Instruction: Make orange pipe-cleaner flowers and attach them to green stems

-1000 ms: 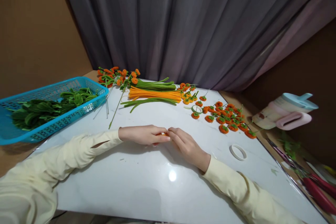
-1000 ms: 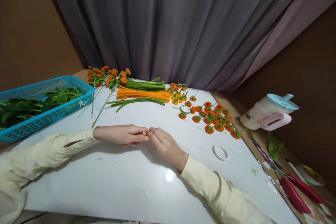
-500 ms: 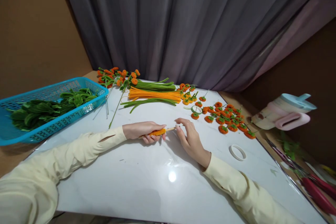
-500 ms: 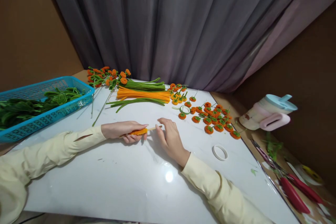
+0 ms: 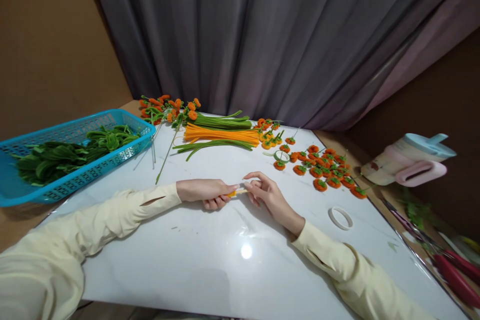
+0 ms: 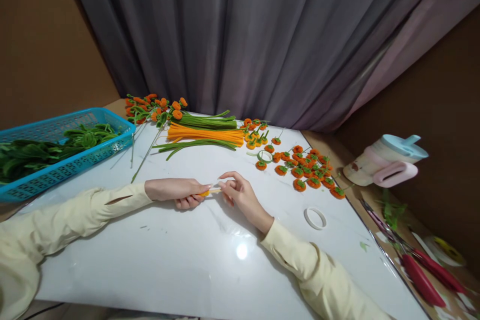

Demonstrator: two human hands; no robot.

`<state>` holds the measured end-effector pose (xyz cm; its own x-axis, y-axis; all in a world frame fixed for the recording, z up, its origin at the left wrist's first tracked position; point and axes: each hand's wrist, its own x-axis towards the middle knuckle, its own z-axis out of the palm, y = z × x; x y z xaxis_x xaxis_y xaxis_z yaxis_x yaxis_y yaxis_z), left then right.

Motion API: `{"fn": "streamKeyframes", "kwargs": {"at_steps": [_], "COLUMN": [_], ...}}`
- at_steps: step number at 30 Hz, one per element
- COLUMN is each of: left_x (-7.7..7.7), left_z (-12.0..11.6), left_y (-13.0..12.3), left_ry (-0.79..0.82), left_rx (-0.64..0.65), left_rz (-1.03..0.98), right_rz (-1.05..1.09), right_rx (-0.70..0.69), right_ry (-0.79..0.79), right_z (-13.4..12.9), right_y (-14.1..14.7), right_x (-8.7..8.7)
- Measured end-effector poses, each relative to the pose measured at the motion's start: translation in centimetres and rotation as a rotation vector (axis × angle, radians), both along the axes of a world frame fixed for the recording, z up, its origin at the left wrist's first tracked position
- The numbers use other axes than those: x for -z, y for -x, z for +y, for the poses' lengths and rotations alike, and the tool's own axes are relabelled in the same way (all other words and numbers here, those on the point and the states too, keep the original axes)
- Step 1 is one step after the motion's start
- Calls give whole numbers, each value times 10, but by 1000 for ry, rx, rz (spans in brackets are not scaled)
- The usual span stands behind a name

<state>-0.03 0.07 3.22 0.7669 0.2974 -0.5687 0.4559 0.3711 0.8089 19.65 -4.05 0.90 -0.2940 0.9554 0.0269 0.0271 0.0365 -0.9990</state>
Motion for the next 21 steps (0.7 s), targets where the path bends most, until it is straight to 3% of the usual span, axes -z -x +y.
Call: {"fn": "streamKeyframes", "kwargs": {"at_steps": [8,11,17,21], "left_x": [4,2,2,3], "left_z": [-4,-5,-4,-7], "left_y": [0,-2,-5,-5], "left_ry": [-58,-10,21,131], "left_rx": [-37,-26,35,3], "left_rz": [-20,0,-141,-176], "right_rz": [-12,-24,-8,-11], "right_rx": [-89,-109,-107,-88], "right_ry": [159,162,172,200], "right_z": [2,2,0,-2], "right_y": [0,-1,3,7], "right_x": [-4,-5,-5,-7]}}
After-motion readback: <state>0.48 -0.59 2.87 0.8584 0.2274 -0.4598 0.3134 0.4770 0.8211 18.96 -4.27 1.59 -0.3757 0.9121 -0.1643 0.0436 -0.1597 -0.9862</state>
